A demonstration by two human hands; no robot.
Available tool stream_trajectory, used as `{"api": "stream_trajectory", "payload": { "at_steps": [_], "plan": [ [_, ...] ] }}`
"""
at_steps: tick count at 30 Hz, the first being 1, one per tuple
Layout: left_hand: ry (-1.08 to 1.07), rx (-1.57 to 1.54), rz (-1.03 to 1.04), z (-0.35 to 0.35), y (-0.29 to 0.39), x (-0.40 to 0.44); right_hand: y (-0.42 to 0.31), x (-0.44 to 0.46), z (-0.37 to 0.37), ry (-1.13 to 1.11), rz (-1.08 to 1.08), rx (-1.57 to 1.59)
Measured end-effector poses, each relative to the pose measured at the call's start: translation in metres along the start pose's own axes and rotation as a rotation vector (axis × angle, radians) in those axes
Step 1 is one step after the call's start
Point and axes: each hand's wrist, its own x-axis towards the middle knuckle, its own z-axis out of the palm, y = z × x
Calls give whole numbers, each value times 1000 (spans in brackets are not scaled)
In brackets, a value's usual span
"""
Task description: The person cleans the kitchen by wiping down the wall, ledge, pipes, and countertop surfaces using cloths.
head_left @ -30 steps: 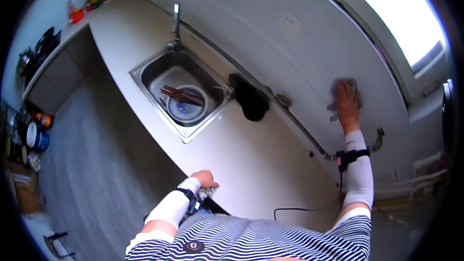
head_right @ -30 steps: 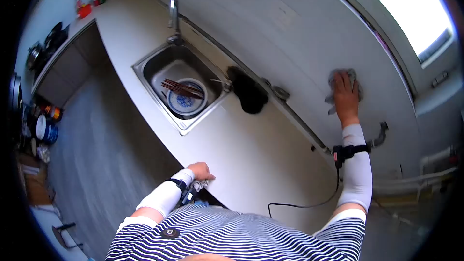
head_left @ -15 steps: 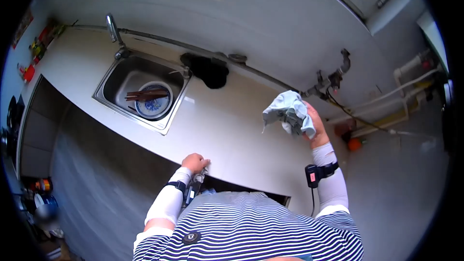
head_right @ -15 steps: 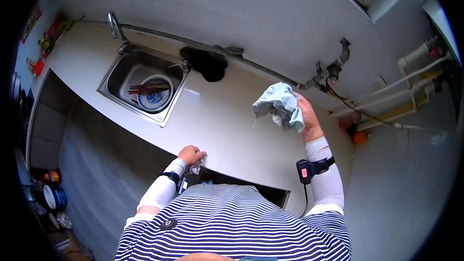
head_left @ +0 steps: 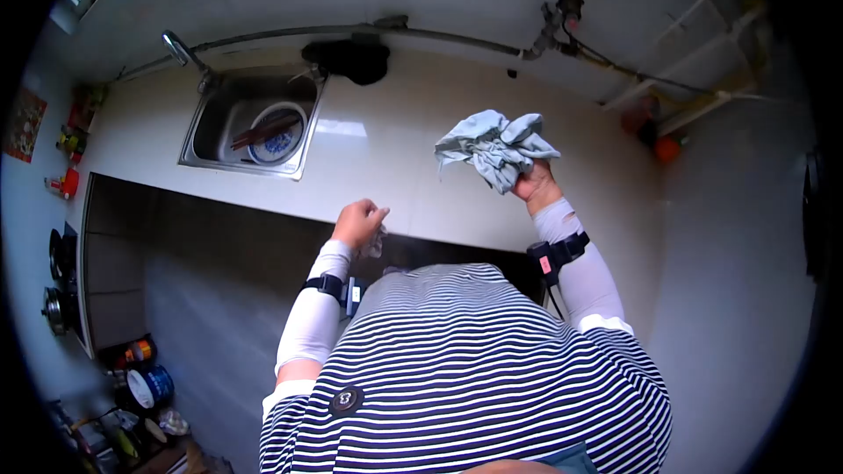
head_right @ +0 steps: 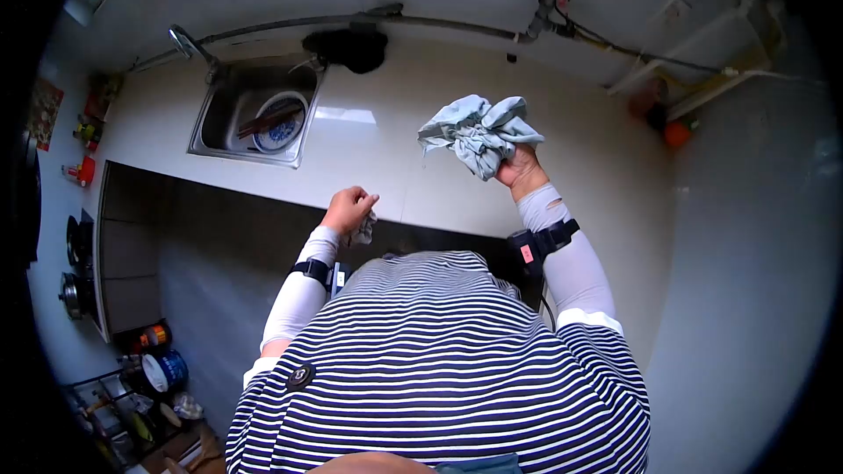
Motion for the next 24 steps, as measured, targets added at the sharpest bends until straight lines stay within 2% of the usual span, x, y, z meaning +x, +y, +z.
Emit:
{"api": "stream_trajectory", "payload": {
  "at_steps": [3,7,9,10,12,13,15,17,19,21,24],
  "plan": [
    [1,-71,-32,-13,24,-4,2,-11,0,60,33,30],
    [-30,-190,-115,-13,43,-27,15,-21,-2,148,57,-79],
    [-26,-251,-177,-19,69,-41,28,-20,-11,92,12,-294],
    [-47,-353,-157,-22,82,-47,38,-24,15,201,4,-316],
    [-54,-446,-143,-12,89,-45,65,-14,28,-1,24,-858],
    [-89,-553,-110,-6,92,-42,79,-14,38,-180,-71,-1034],
    [-117,-659,-81,4,98,-39,101,-8,60,-329,-1,-1174],
    [-249,-1110,-353,6,97,-36,109,-18,92,-353,208,-668],
    [-289,-1321,-343,-1,78,-25,111,-7,89,-412,271,-551],
    [-271,-1294,-301,-5,71,-16,110,-3,85,-210,291,-398],
    [-55,-1183,-253,-1,60,5,108,4,62,85,199,-758]
  ]
}}
